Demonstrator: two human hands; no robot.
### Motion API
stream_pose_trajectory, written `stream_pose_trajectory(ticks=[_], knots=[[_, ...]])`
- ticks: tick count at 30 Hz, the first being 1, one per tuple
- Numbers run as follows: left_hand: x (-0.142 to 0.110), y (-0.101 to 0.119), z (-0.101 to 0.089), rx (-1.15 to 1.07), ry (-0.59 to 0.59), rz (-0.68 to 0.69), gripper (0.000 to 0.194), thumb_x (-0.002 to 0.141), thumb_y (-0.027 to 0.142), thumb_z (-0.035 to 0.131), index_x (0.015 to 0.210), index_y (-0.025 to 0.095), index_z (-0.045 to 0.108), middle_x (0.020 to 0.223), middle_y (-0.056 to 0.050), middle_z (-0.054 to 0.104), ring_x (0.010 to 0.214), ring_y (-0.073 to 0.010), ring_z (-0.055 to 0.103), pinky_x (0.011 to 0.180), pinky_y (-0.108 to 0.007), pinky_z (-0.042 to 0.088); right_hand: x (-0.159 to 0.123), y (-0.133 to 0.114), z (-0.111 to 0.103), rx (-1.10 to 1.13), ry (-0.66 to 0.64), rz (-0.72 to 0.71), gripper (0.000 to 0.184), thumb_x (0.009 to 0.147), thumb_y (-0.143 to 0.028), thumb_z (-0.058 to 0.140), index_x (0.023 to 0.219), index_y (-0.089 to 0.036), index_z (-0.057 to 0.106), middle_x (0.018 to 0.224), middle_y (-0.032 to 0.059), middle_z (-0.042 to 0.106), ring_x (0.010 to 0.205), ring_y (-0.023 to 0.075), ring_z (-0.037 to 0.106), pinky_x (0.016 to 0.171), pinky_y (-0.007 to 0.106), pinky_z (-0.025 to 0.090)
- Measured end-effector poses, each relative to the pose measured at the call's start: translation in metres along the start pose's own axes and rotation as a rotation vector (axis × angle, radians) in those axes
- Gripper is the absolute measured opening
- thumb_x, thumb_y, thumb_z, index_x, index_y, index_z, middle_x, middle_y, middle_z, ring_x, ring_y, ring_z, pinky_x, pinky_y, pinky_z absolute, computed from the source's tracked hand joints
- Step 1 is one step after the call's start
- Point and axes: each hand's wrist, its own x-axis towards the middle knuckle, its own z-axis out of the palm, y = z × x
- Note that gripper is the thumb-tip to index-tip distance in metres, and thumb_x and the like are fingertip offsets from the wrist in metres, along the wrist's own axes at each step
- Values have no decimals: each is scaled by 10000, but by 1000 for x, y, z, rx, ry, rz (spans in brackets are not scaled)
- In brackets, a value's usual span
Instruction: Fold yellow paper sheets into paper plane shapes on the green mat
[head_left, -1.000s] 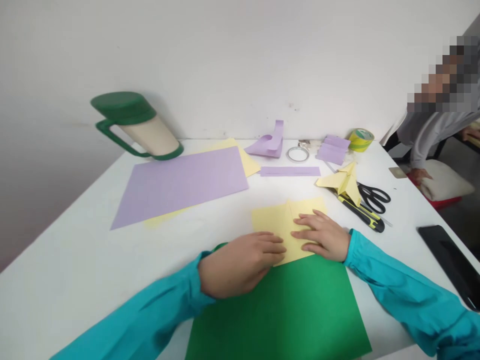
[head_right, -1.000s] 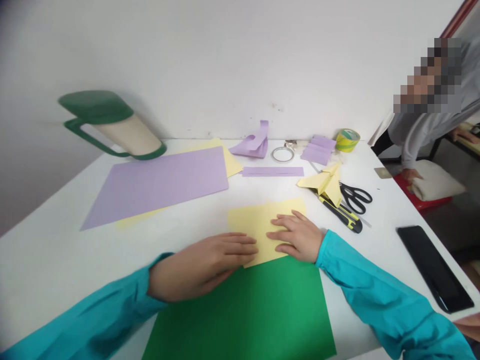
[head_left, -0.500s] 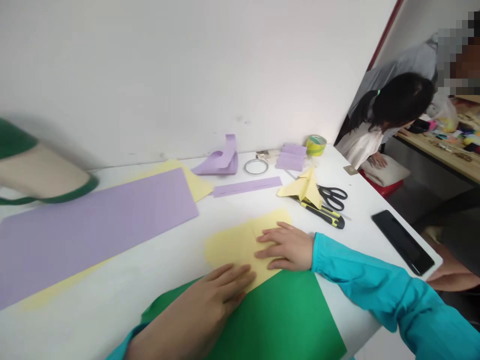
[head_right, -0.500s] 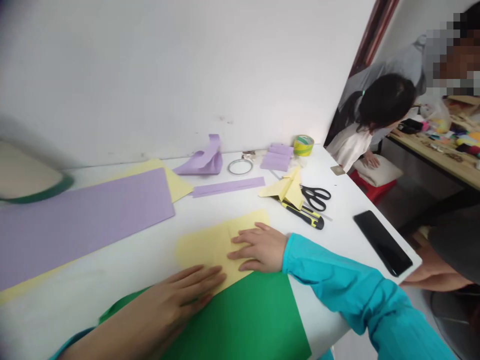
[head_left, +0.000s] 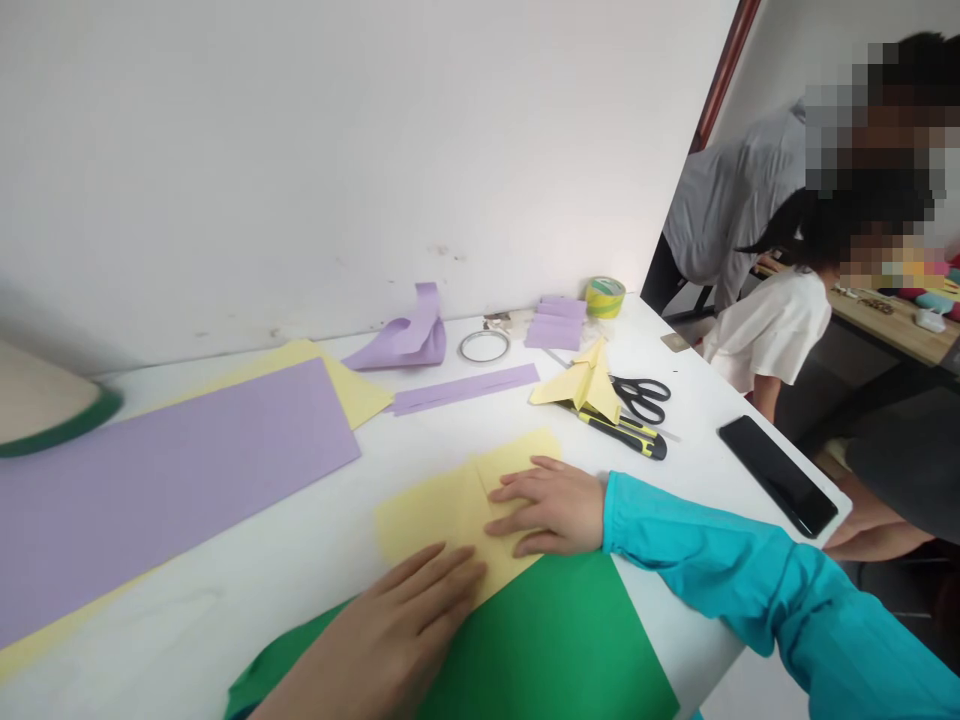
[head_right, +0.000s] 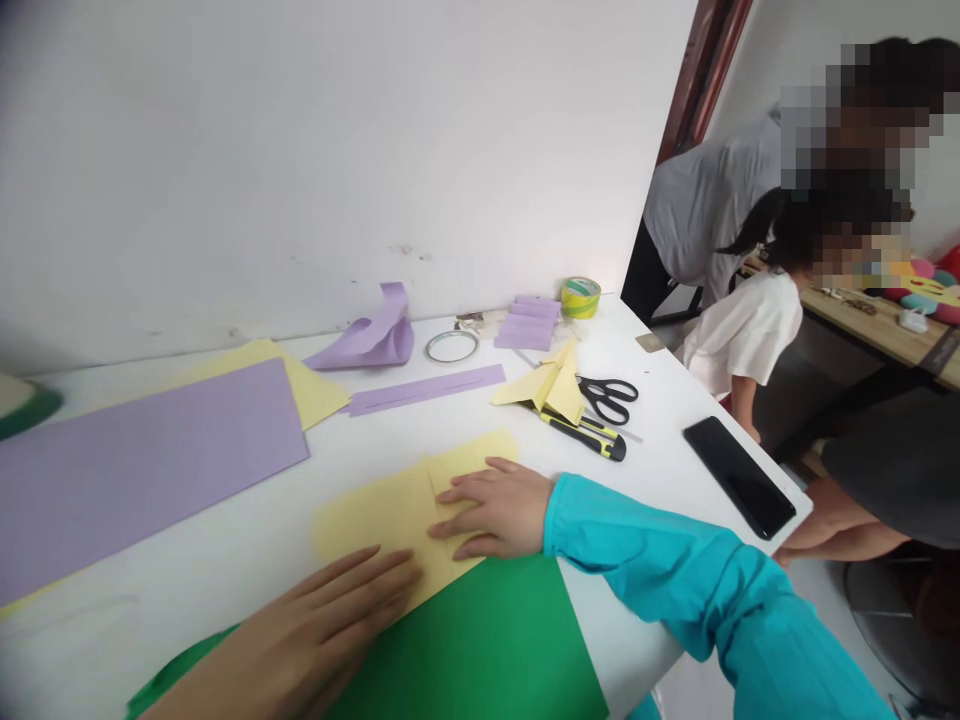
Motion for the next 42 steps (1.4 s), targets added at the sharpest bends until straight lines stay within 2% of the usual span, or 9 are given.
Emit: stream_pose_trajectory(ticks=[3, 6, 15, 20, 24, 29, 33, 37, 42], knots=[[4, 4, 19, 174, 81, -11, 391, 911, 150, 367, 1219, 202, 602, 1296, -60, 593, 1190, -224, 546, 1010, -367, 430, 0, 2, 1, -7, 1, -10, 394, 910, -476, 517, 1256, -293, 562, 1423, 33, 462, 1358, 181, 329, 1122, 455, 214], [6, 4, 32, 259, 79, -56, 433, 936, 222, 343, 1339, 185, 496, 1372, -91, 522, 1261, -255, 483, 1011, -399, 423, 0, 2, 2, -11, 7, -22, 380, 909, -478, 516, 1231, -287, 581, 1418, 36, 468, 1358, 184, 329, 1119, 463, 217], [-4, -8, 30, 301, -23, -18, 562, 858, 231, 388, 1419, 246, 389, 1468, -53, 405, 1358, -256, 354, 1053, -431, 338, 0, 1, 1, -44, 18, -22, 383, 910, -481, 513, 1242, -296, 568, 1424, 23, 459, 1355, 171, 334, 1118, 450, 230], [-9, -19, 38, 343, 6, 61, 511, 917, 375, 417, 1419, 281, 386, 1465, -33, 411, 1371, -238, 328, 1106, -434, 209, 1, 0, -1, -68, 2, -20, 382, 915, -490, 500, 1241, -304, 567, 1423, 24, 461, 1356, 169, 330, 1123, 445, 222], [-11, -28, 40, 274, 30, 23, 540, 929, 507, 424, 1436, 352, 324, 1446, -2, 440, 1305, -210, 433, 1118, -392, 194, 1, 0, -2, -60, 3, -11, 386, 917, -493, 494, 1262, -329, 546, 1438, 13, 443, 1364, 166, 317, 1128, 444, 209], [-10, -31, 35, 167, -68, -75, 606, 923, 549, 419, 1464, 356, 225, 1472, -27, 398, 1301, -222, 443, 1106, -393, 257, -1, 1, -1, -22, 4, -10, 408, 914, -467, 514, 1289, -308, 530, 1432, 22, 451, 1361, 171, 324, 1128, 446, 211], [-8, -30, 28, 84, -163, -123, 727, 930, 572, 372, 1484, 140, 186, 1468, -159, 364, 1349, -267, 369, 1106, -473, 256, -3, 2, 1, 60, 0, -12, 424, 906, -457, 524, 1297, -291, 535, 1409, 55, 477, 1348, 211, 350, 1119, 492, 214], [-3, -29, 20, -44, -330, -224, 810, 905, 659, 292, 1454, 64, 259, 1491, -210, 274, 1396, -315, 260, 1104, -568, 197, -3, 5, 5, 99, 24, -17, 416, 902, -426, 534, 1288, -272, 553, 1392, 83, 492, 1348, 231, 351, 1123, 501, 195], [3, -32, 12, -116, -433, -321, 984, 813, 777, 311, 1470, 54, 195, 1522, -210, 177, 1424, -331, 154, 1126, -570, 86, -4, 5, 7, 107, 24, -19, 413, 905, -416, 527, 1292, -273, 549, 1404, 88, 478, 1357, 237, 338, 1120, 511, 197]])
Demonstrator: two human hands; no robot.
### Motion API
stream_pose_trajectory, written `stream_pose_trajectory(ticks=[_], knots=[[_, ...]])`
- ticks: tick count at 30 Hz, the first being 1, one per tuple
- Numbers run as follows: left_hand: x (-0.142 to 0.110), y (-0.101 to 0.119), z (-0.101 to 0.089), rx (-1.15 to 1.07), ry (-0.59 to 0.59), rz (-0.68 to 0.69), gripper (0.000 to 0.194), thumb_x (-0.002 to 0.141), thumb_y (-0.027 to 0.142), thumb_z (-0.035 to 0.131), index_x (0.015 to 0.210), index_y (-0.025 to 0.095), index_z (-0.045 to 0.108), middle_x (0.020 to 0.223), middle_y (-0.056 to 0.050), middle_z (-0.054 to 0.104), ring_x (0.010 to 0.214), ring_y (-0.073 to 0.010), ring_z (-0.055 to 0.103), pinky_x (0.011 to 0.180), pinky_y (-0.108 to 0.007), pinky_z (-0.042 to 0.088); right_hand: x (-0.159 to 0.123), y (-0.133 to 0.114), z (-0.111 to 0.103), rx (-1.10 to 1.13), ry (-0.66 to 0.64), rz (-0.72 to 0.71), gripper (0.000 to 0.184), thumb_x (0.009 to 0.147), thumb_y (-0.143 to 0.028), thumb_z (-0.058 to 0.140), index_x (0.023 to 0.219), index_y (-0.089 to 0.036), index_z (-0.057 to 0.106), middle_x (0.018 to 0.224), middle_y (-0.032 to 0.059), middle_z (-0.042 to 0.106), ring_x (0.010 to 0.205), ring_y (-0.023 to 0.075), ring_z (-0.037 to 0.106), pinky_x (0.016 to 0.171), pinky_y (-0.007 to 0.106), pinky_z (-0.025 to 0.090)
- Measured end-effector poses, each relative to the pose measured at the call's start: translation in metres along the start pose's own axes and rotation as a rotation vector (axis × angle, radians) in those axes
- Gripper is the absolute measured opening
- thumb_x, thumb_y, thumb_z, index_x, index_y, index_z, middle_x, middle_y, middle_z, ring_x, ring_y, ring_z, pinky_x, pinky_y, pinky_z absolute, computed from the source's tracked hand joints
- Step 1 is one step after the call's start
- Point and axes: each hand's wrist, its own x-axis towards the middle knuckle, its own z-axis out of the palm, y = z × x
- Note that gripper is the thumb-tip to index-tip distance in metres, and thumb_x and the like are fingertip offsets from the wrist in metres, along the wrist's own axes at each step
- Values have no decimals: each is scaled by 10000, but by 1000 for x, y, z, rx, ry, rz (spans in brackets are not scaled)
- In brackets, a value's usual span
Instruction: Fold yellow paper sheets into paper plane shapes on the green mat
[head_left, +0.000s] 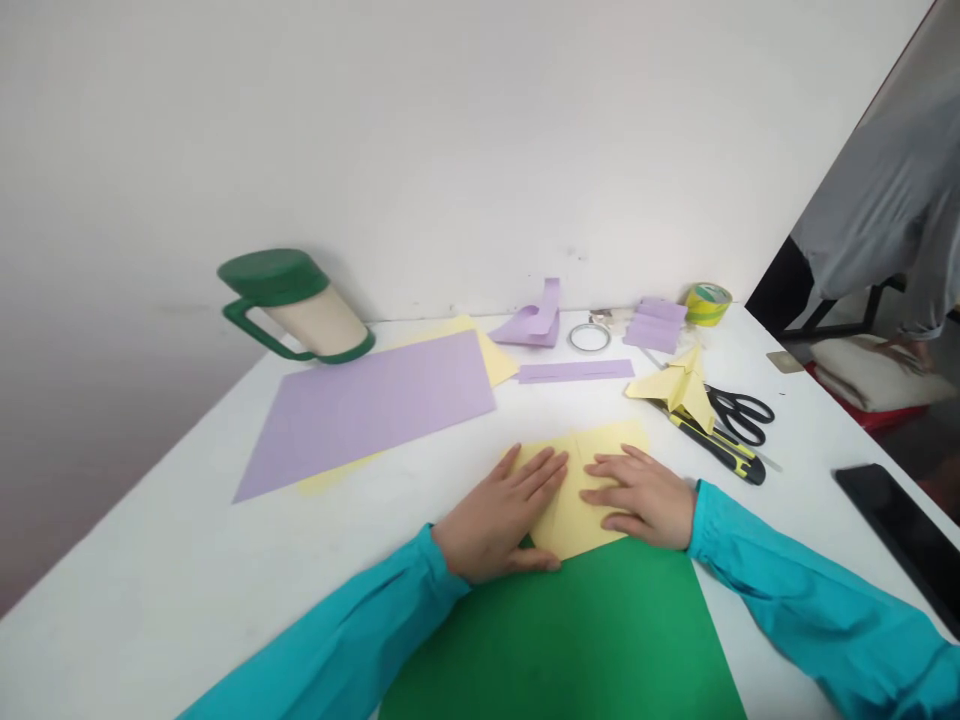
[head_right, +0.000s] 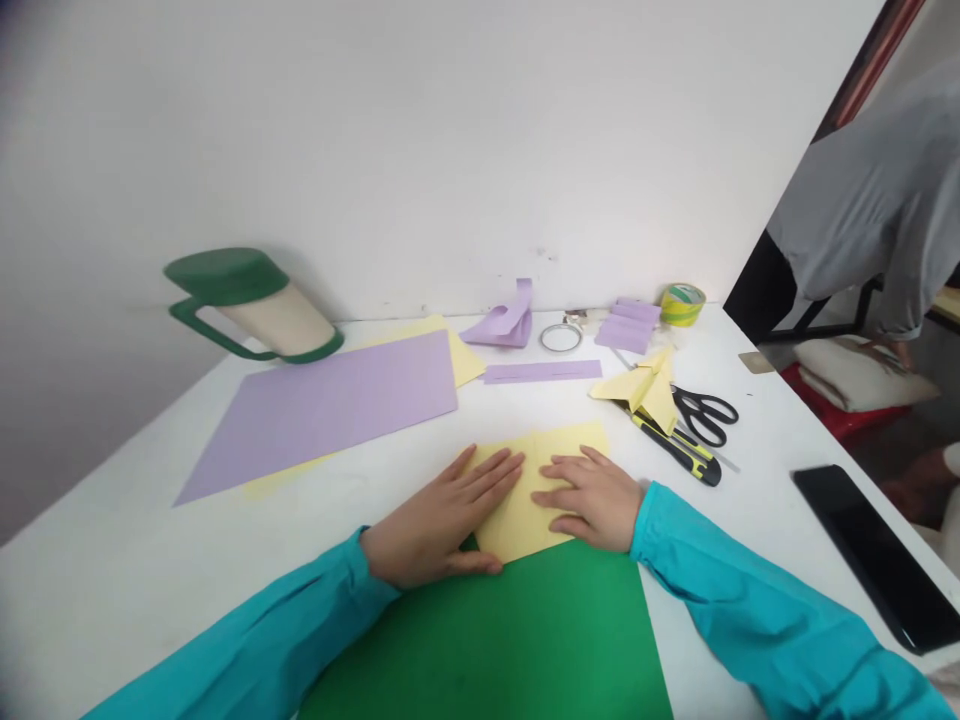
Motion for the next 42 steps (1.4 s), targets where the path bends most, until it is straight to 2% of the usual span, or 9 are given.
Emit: stream_pose_trajectory(ticks=[5, 7, 11, 13, 18, 26, 30, 38, 42], knots=[[6, -4, -6, -8, -16, -38, 1176, 691, 863, 372, 1465, 2, 163, 1522, -248, 133, 1421, -372, 121, 1120, -580, 69, -1, 0, 0, -2, 8, 7, 405, 902, -405, 535, 1282, -267, 558, 1398, 96, 484, 1353, 241, 346, 1117, 511, 202], [12, -3, -6, 4, 19, -26, 1137, 721, 850, 346, 1461, 2, 184, 1521, -243, 155, 1420, -362, 142, 1127, -559, 87, -1, -1, -1, -4, 7, 7, 403, 904, -406, 533, 1284, -272, 555, 1399, 88, 484, 1352, 241, 349, 1115, 513, 207], [28, 0, 2, 65, 112, -77, 911, 880, 718, 203, 1431, -4, 279, 1517, -221, 208, 1420, -334, 168, 1133, -520, 130, -1, -1, -1, -11, -1, 1, 407, 907, -409, 526, 1296, -288, 542, 1399, 83, 482, 1353, 235, 348, 1115, 512, 213], [34, 1, 7, 92, 138, -93, 881, 900, 688, 197, 1415, -17, 309, 1514, -226, 216, 1418, -338, 172, 1134, -517, 133, -1, -1, -2, -10, 2, -1, 406, 909, -409, 523, 1296, -288, 543, 1395, 85, 486, 1354, 235, 347, 1117, 511, 213], [37, -1, 11, 120, 208, -70, 878, 886, 704, 245, 1390, -3, 368, 1492, -239, 273, 1406, -347, 209, 1138, -518, 121, 0, -1, -2, -25, 3, 1, 401, 905, -408, 529, 1285, -283, 555, 1388, 88, 491, 1354, 240, 346, 1116, 507, 217], [39, -3, 6, 131, 211, -76, 937, 832, 769, 260, 1355, 10, 422, 1484, -250, 291, 1404, -380, 189, 1135, -521, 116, 0, -1, -2, -28, -4, -5, 394, 911, -399, 520, 1285, -283, 554, 1391, 87, 489, 1354, 244, 347, 1113, 516, 219], [39, -4, 7, 139, 243, -86, 982, 809, 792, 269, 1375, -2, 390, 1492, -267, 256, 1412, -388, 145, 1133, -549, 84, -1, -1, -1, -32, 2, -5, 397, 909, -403, 522, 1285, -280, 554, 1387, 91, 493, 1351, 245, 353, 1111, 515, 223], [39, -4, 12, 134, 227, -67, 920, 847, 754, 249, 1401, 28, 363, 1498, -247, 254, 1414, -356, 173, 1133, -543, 71, 0, -1, -1, -47, -3, -6, 406, 907, -404, 525, 1293, -279, 549, 1388, 100, 492, 1353, 250, 348, 1104, 526, 233], [39, -5, 11, 113, 218, -54, 973, 827, 778, 242, 1406, 1, 340, 1500, -264, 228, 1419, -363, 143, 1129, -554, 45, 0, 0, -1, -47, 3, -15, 402, 908, -398, 526, 1289, -274, 552, 1388, 100, 493, 1349, 252, 354, 1104, 525, 231]])
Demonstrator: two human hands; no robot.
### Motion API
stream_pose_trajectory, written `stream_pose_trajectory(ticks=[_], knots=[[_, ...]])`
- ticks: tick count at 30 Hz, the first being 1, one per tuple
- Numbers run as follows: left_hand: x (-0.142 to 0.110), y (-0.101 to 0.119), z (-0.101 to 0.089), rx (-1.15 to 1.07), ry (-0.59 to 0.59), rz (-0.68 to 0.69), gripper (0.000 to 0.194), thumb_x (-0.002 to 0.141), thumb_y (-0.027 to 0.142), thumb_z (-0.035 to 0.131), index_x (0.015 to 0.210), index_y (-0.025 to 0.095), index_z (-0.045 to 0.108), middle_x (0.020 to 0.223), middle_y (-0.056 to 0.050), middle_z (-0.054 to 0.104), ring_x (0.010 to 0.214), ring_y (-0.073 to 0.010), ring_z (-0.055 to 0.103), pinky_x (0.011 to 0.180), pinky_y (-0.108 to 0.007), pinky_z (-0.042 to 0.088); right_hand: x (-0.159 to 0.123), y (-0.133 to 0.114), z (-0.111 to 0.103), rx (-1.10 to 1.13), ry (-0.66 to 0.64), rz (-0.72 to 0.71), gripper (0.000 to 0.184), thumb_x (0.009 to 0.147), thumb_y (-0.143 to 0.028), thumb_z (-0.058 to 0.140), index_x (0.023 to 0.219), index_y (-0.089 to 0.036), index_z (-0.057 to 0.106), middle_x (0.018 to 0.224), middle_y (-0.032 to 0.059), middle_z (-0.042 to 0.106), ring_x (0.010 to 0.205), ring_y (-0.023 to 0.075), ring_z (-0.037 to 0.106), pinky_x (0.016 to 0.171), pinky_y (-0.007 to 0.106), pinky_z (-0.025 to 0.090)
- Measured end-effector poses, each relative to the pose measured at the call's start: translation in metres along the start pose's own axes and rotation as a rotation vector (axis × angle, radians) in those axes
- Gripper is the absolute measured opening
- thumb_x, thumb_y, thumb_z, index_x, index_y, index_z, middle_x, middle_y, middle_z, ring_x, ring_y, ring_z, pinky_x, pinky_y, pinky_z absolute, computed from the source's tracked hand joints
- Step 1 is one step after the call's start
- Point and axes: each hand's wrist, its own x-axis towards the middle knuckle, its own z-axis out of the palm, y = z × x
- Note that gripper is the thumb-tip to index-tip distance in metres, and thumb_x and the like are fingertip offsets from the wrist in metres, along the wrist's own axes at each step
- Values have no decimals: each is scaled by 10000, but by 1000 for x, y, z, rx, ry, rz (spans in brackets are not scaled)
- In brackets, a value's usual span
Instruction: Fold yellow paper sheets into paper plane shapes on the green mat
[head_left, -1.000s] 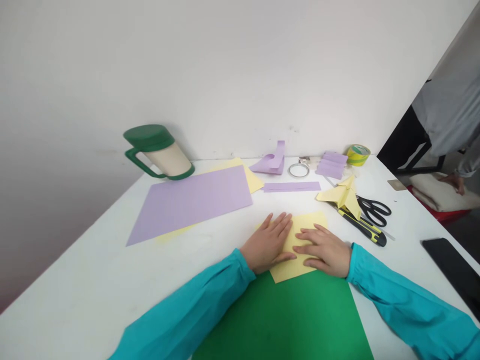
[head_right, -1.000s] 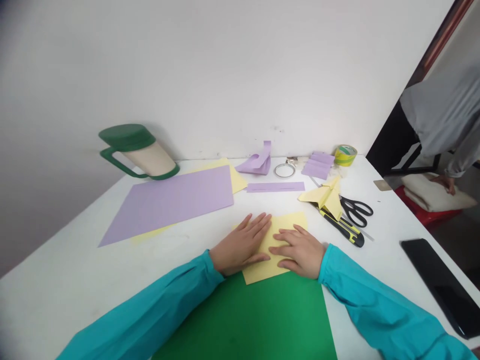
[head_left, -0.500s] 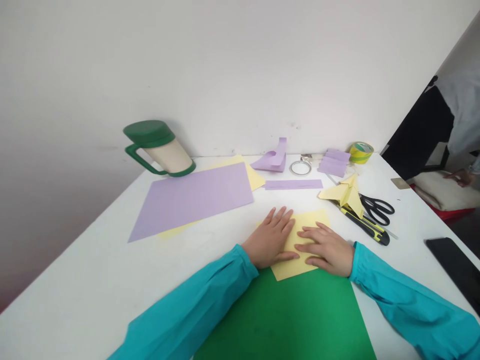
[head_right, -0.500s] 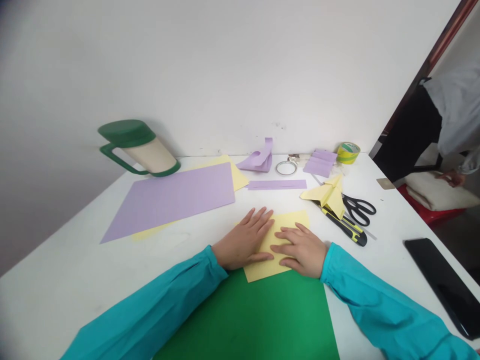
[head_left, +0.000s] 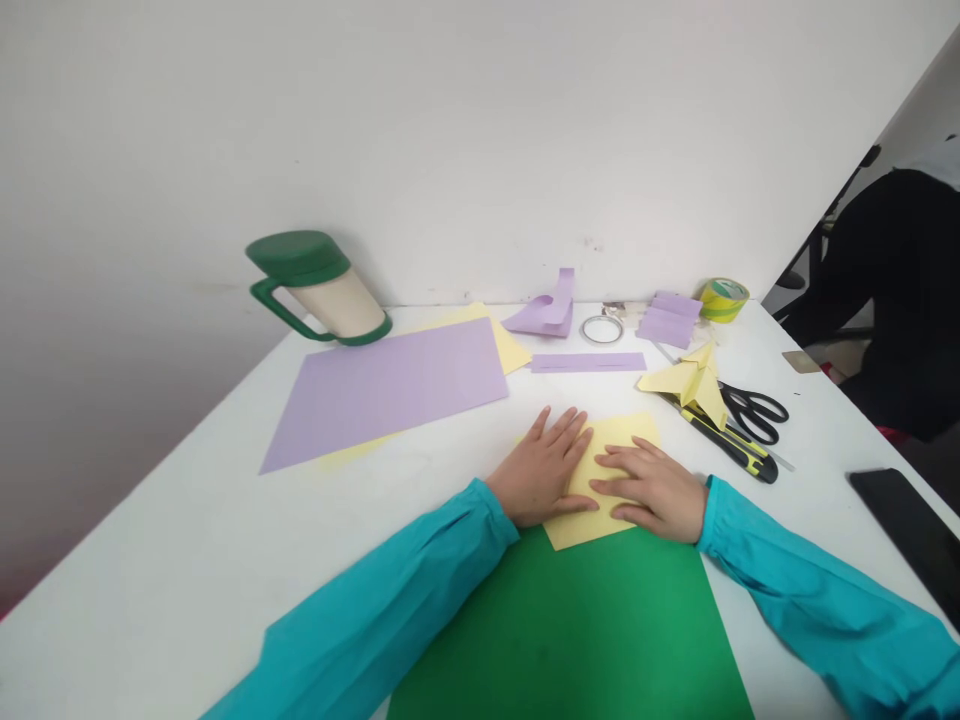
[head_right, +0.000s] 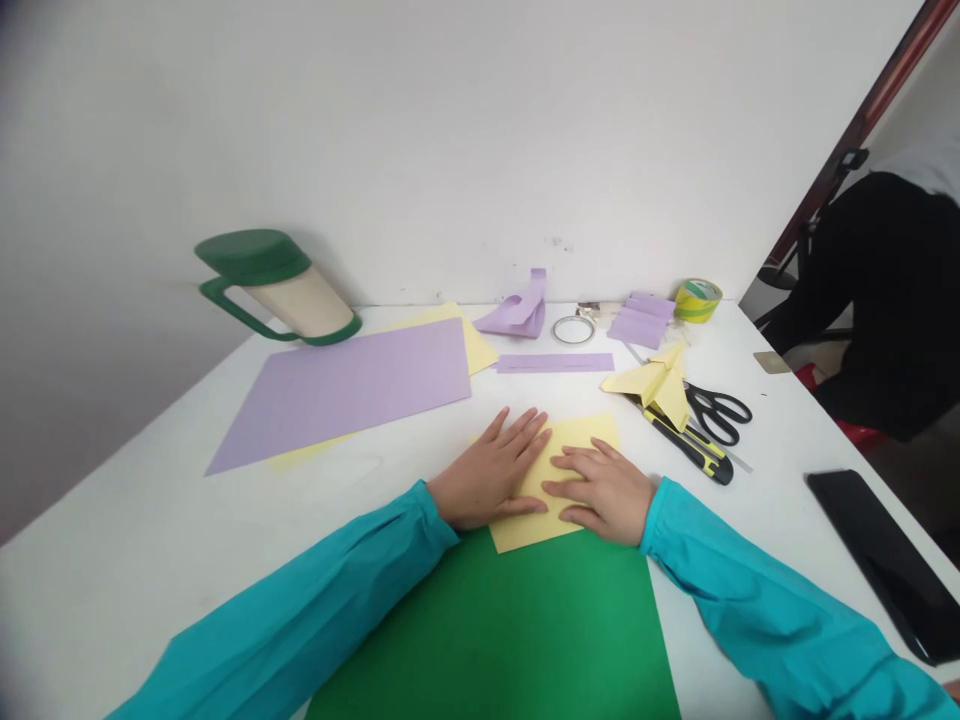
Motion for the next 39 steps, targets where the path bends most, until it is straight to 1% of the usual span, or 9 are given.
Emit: stream_pose_trajectory(ticks=[13, 15, 18, 21, 25, 29, 33, 36, 39], knots=[[-7, -3, -5, -93, 33, 57, 1077, 720, 831, 402, 1400, 0, 327, 1484, -293, 249, 1403, -399, 174, 1119, -598, 51, -1, 0, 0, 10, 7, 1, 403, 915, -413, 507, 1286, -262, 550, 1393, 89, 488, 1351, 242, 348, 1112, 509, 212], [-9, -9, -11, -144, 170, 68, 878, 826, 706, 434, 1371, 21, 375, 1455, -283, 324, 1377, -369, 270, 1113, -568, 188, -1, -1, 0, 6, 11, 2, 401, 922, -407, 496, 1294, -266, 542, 1397, 89, 484, 1352, 241, 347, 1111, 507, 213], [-13, -17, -23, -239, 510, 45, 362, 980, 311, 388, 1270, 124, 494, 1324, -200, 522, 1203, -239, 514, 969, -407, 451, -1, -2, -1, -10, 19, -4, 397, 922, -396, 495, 1295, -267, 540, 1392, 94, 486, 1347, 242, 352, 1105, 507, 220], [-18, -20, -35, -237, 705, 99, 216, 959, 158, 413, 1078, 173, 593, 1015, -103, 678, 877, -151, 642, 740, -269, 529, -2, -2, -1, -17, 34, -6, 396, 917, -395, 501, 1289, -265, 545, 1383, 97, 493, 1337, 245, 368, 1098, 505, 234], [-22, -14, -43, -80, 598, 254, 274, 977, 197, 380, 864, 164, 627, 781, -51, 692, 664, -125, 632, 576, -222, 483, -3, -4, 0, -25, 64, 4, 387, 917, -404, 495, 1276, -271, 553, 1373, 90, 505, 1317, 253, 391, 1078, 509, 252], [-23, -8, -45, 114, 566, 133, 411, 952, 420, 456, 646, 178, 583, 476, 19, 522, 423, -108, 474, 442, -238, 337, -4, -9, 1, -53, 101, 34, 375, 920, -398, 484, 1264, -269, 560, 1361, 96, 517, 1281, 274, 425, 1024, 512, 295], [-24, -2, -50, 72, 338, 36, 258, 948, 310, 465, 791, 188, 629, 627, 4, 604, 557, -126, 560, 500, -240, 360, -3, -18, 1, -94, 136, 68, 387, 923, -392, 482, 1271, -237, 550, 1327, 115, 541, 1236, 284, 454, 978, 489, 331], [-23, 11, -54, -19, 21, 157, 89, 865, 264, 593, 896, 194, 637, 814, -16, 651, 725, -156, 612, 586, -251, 428, -4, -25, 2, -117, 173, 100, 439, 924, -407, 480, 1300, -184, 520, 1302, 135, 556, 1207, 277, 466, 961, 462, 359], [-20, 26, -54, -54, -121, 247, 180, 785, 284, 702, 915, 178, 640, 882, -36, 643, 804, -192, 604, 640, -291, 461, -4, -28, 3, -120, 224, 133, 441, 931, -392, 472, 1292, -144, 520, 1250, 134, 589, 1160, 269, 484, 947, 442, 386]])
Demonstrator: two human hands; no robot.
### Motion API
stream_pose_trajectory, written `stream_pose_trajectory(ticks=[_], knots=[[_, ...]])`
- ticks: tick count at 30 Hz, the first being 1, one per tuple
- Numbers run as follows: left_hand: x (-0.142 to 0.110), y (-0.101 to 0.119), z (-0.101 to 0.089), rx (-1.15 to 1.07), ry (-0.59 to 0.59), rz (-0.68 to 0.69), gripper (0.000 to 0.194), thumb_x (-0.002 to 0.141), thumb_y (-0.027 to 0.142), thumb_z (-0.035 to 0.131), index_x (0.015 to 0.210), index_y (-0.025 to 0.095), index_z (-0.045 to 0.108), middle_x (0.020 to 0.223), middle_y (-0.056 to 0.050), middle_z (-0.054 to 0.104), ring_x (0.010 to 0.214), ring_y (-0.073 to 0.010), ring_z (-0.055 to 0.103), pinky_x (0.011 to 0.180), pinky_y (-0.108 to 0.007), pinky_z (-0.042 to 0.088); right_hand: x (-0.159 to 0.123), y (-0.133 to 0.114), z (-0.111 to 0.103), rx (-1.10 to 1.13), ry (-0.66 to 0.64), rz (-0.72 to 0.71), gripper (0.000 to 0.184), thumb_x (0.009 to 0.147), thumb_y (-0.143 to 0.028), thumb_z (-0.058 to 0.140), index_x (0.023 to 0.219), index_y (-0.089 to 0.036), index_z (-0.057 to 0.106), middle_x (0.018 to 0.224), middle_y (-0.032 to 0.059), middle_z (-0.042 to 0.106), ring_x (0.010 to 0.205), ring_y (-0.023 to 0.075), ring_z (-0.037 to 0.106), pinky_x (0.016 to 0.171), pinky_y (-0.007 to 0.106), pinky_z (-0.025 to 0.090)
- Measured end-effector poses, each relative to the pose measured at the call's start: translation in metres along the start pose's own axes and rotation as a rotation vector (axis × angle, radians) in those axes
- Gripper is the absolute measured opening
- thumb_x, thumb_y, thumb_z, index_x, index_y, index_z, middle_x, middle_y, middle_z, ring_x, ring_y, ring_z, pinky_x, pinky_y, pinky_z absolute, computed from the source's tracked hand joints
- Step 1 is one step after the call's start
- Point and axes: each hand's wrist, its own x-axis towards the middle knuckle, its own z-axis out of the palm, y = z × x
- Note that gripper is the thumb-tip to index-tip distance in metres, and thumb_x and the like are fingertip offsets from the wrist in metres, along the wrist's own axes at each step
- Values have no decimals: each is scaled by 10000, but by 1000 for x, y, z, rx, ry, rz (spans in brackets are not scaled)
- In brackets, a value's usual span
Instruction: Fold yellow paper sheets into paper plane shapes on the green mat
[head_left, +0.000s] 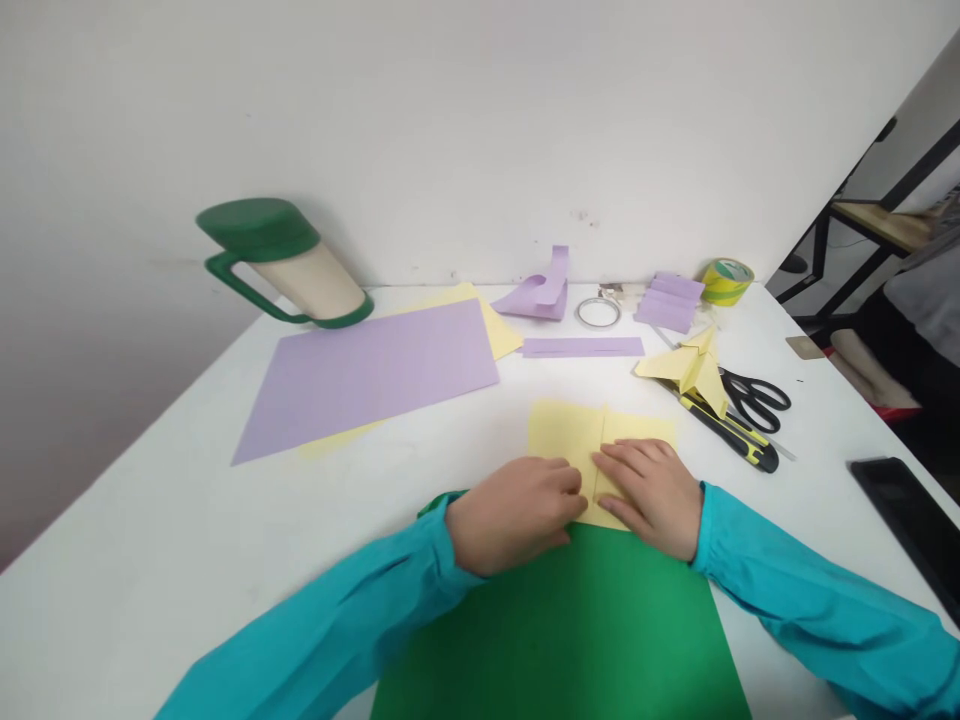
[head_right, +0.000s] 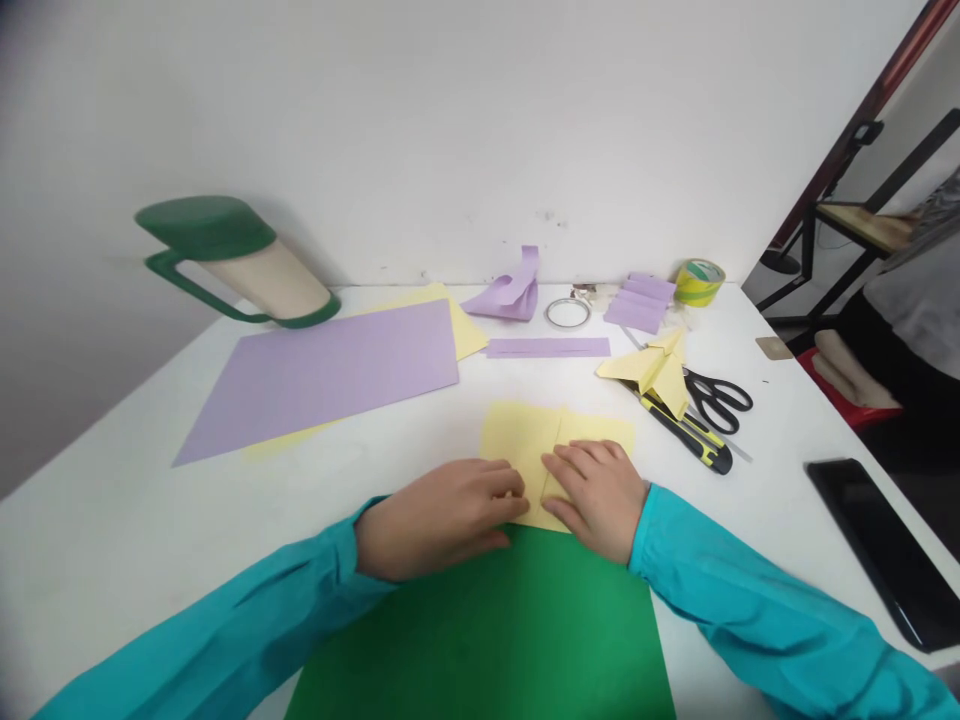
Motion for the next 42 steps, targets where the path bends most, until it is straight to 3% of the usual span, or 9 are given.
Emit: stream_pose_trajectory(ticks=[4, 6, 13, 19, 32, 35, 38, 40, 42], knots=[[6, 4, 5, -10, 41, 60, 77, 875, 197, 577, 914, 171, 639, 905, -41, 640, 803, -184, 579, 670, -307, 457, -2, 1, 0, 22, 59, -8, 387, 943, -352, 450, 1248, -136, 551, 1179, 125, 620, 1080, 261, 507, 901, 427, 419], [6, 3, 8, -2, 54, 69, 136, 906, 161, 504, 881, 165, 638, 876, -41, 638, 780, -179, 564, 667, -305, 450, -4, 3, 0, 37, 88, -30, 371, 941, -353, 452, 1219, -139, 571, 1157, 125, 626, 1062, 262, 508, 888, 425, 426], [2, 1, 14, 79, 53, 68, 139, 881, 129, 489, 842, 151, 621, 849, -70, 620, 757, -197, 527, 645, -319, 444, -9, 9, -1, 34, 129, -126, 285, 911, -375, 507, 1067, -179, 642, 1147, 113, 626, 1054, 268, 502, 879, 441, 419], [-4, 6, 18, 188, 126, 69, 202, 933, 156, 424, 1023, 127, 602, 860, -91, 614, 753, -201, 531, 616, -320, 452, -10, 10, -2, 37, 125, -178, 326, 890, -413, 529, 1076, -165, 630, 1135, 122, 628, 1047, 268, 501, 881, 443, 417], [-3, 15, 34, 252, 330, 83, 270, 922, 104, 368, 940, 99, 637, 858, -122, 668, 730, -208, 619, 540, -307, 508, -10, 14, -2, 59, 128, -216, 460, 874, -506, 504, 1136, -144, 611, 1130, 146, 633, 1047, 276, 525, 886, 453, 423], [-5, 11, 34, 202, 485, 28, 263, 923, 100, 385, 912, 121, 647, 858, -107, 694, 732, -194, 647, 553, -288, 526, -13, 12, -10, 58, 254, -196, 493, 919, -480, 401, 1266, -153, 523, 1186, 150, 608, 1109, 284, 520, 940, 486, 393], [-9, 6, 27, 12, 756, -123, 235, 910, 105, 438, 967, 151, 662, 926, -96, 716, 807, -187, 677, 646, -282, 558, -19, 11, -17, -2, 537, -63, 531, 945, -452, 246, 1407, -211, 350, 1306, 148, 502, 1204, 327, 469, 981, 565, 346], [-10, 5, 20, -254, 939, -323, 192, 883, 125, 506, 939, 174, 682, 938, -77, 722, 814, -180, 683, 690, -282, 570, -23, 10, -17, -62, 724, 52, 555, 931, -452, 220, 1453, -260, 236, 1395, 145, 390, 1252, 366, 420, 975, 604, 344], [-8, 8, 12, -638, 1080, -549, 116, 847, 190, 585, 859, 181, 699, 872, -51, 729, 749, -181, 687, 643, -285, 583, -24, 9, -15, -107, 816, 94, 595, 905, -447, 314, 1464, -296, 177, 1449, 135, 304, 1281, 387, 382, 972, 620, 350]])
